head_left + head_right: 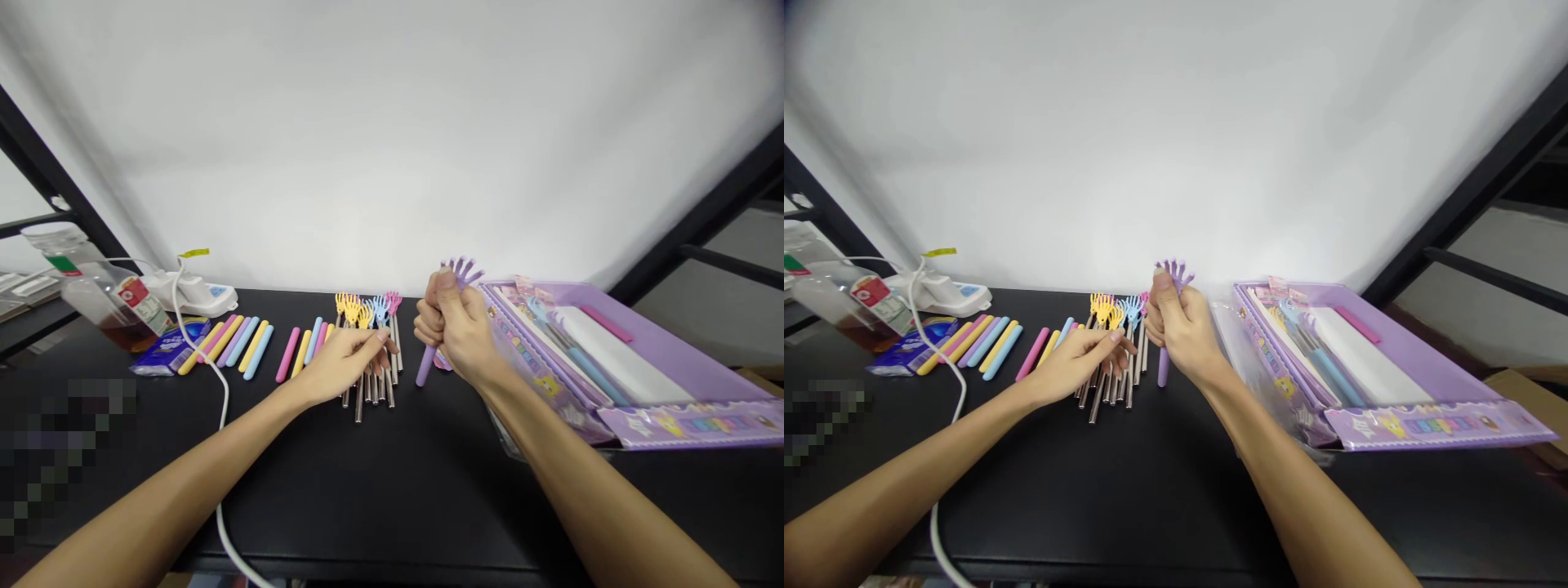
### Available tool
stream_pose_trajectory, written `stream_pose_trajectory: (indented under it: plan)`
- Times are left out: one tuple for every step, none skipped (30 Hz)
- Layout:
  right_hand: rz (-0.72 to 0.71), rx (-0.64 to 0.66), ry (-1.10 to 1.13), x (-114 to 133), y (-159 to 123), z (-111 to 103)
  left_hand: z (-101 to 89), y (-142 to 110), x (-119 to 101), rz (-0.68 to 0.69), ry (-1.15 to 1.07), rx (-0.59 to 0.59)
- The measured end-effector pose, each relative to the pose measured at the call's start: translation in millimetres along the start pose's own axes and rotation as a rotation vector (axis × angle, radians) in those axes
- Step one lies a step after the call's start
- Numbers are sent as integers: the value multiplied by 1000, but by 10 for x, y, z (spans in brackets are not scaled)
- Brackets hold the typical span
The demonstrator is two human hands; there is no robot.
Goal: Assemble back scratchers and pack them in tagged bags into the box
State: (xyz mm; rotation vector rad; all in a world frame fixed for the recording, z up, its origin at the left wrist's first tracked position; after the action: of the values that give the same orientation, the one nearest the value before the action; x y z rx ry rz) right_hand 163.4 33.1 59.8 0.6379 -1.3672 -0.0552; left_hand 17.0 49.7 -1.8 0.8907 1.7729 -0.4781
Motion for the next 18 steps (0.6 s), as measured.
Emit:
stream_pose_trajectory:
  plan:
    - [-4,-2,14,8,-1,-7,5,-4,-12,-1,11,4]
    - [-10,-13,30,20,-6,-22,11,-6,-31,-3,34,9]
    - [-16,-30,45,33,-14,-44,21,-4,-56,-5,71,14]
    - [-19,-52,56,48,-25,-70,34,3,-89,-5,122,19]
    - [-22,-80,67,63,-40,-99,52,16,-133,5,182,22]
    - [-26,-111,79,80,-58,-129,78,36,-185,22,240,26]
    - [-34,-146,95,99,-77,-160,115,62,-239,44,286,36]
    - [-50,-178,119,121,-96,-191,162,93,-293,68,317,54]
    - [-72,-205,147,147,-113,-220,216,126,-340,89,331,78]
    - [-93,-224,177,174,-128,-251,273,159,-377,101,331,108]
    - [-112,-231,199,204,-138,-285,327,189,-399,100,317,135]
    - [-118,-225,207,233,-144,-323,371,213,-409,91,298,153]
    - [-111,-216,193,260,-149,-372,399,231,-409,78,282,152]
    - [-97,-218,160,286,-158,-439,410,242,-401,65,273,134]
    - [-77,-244,108,309,-175,-529,406,247,-384,48,272,104]
    - [-47,-298,35,327,-204,-641,389,245,-361,29,277,67]
    - [1,-372,-72,339,-245,-765,364,240,-334,6,282,29]
    - [80,-442,-224,343,-292,-887,336,232,-303,-21,283,-2]
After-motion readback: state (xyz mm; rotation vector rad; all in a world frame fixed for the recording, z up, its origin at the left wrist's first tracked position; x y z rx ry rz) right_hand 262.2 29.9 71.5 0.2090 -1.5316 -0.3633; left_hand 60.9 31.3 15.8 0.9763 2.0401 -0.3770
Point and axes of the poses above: each hand's wrist, its own y-axis towards the middle knuckle, its own z-axis out of the palm, x = y × z, the point moved 5 cm from there along y, towards the middle knuckle, and after that the axes turned 14 degrees about x, right-handed, at the moved point
